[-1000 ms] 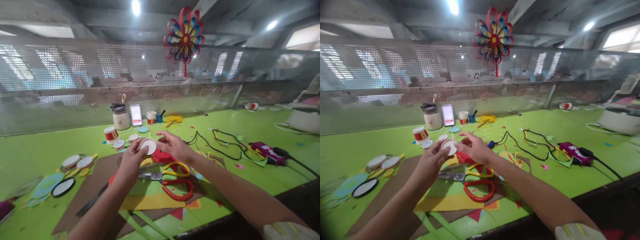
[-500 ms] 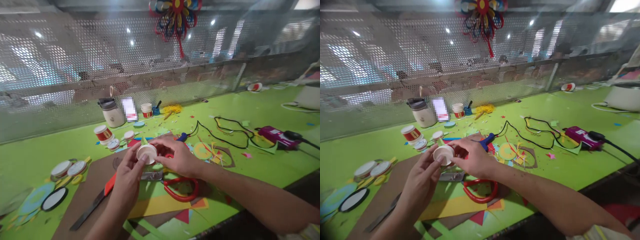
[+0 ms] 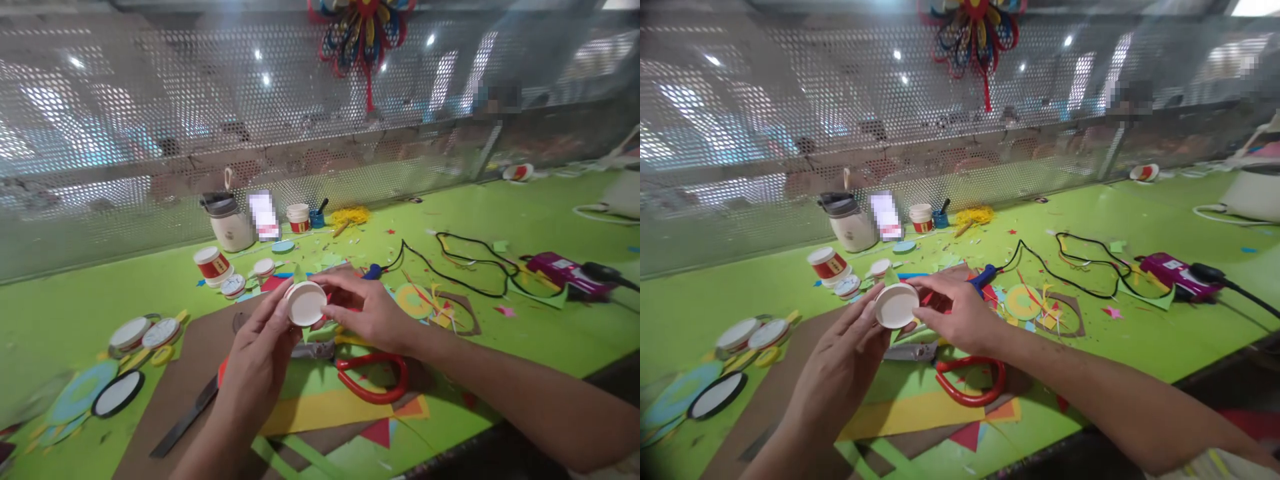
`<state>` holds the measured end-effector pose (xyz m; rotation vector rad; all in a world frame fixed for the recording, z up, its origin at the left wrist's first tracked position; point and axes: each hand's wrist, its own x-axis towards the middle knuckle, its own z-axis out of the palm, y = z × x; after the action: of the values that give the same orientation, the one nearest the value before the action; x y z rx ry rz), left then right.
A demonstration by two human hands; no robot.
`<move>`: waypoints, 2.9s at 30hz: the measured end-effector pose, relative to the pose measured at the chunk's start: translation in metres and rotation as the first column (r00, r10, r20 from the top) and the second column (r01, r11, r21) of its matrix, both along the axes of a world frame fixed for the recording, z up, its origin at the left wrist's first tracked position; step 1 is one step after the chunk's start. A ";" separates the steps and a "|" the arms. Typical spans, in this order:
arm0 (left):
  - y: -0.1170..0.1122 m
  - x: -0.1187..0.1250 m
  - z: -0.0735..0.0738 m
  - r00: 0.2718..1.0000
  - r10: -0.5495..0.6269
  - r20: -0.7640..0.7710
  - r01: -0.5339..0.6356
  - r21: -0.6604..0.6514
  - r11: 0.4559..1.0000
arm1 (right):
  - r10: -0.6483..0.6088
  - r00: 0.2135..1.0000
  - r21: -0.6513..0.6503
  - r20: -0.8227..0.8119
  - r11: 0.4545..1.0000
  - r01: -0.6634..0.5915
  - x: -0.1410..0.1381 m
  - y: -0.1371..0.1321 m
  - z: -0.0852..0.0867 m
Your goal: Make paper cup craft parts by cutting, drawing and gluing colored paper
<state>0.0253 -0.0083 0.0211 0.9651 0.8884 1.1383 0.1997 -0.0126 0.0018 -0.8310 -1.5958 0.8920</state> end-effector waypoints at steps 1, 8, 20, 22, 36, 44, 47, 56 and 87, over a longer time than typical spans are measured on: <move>0.001 0.000 -0.001 1.000 -0.012 0.022 0.013 -0.006 1.000 | 0.019 0.999 -0.026 -0.028 0.999 -0.020 0.000 0.000 0.000; 0.010 -0.007 -0.008 0.985 -0.118 0.126 0.128 -0.069 0.989 | 0.062 0.980 -0.235 -0.191 0.966 -0.107 0.000 -0.001 0.004; 0.014 -0.007 -0.010 0.974 -0.171 0.148 0.187 -0.098 0.978 | 0.027 0.971 -0.410 -0.237 0.904 -0.125 -0.005 0.000 -0.001; 0.013 -0.006 -0.010 0.976 -0.170 0.139 0.184 -0.094 0.978 | 0.004 0.988 -0.371 -0.153 0.927 -0.061 -0.006 0.000 -0.003; 0.002 -0.001 -0.004 0.994 -0.086 0.070 0.084 0.036 0.996 | -0.248 0.937 0.196 0.246 0.959 0.203 0.000 -0.009 0.008; 0.003 0.004 -0.010 0.992 -0.086 0.089 0.085 0.008 0.996 | -0.230 0.947 0.270 0.223 0.948 0.166 -0.007 -0.010 0.001; 0.003 0.006 -0.016 0.989 -0.104 0.102 0.108 -0.031 0.994 | -0.271 0.934 0.235 0.234 0.948 0.216 -0.010 -0.008 -0.004; 0.005 0.009 -0.015 0.978 -0.134 0.160 0.155 -0.133 0.979 | -0.224 0.886 0.102 0.407 0.974 0.200 -0.001 -0.001 -0.001; -0.006 0.005 -0.012 0.941 -0.174 0.291 0.278 -0.367 0.888 | -0.001 0.984 -0.187 -0.180 0.982 -0.033 0.015 0.008 0.012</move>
<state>0.0302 -0.0144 0.0088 0.5506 0.7416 0.8082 0.2143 -0.0043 0.0142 -0.8456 -1.3776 1.1115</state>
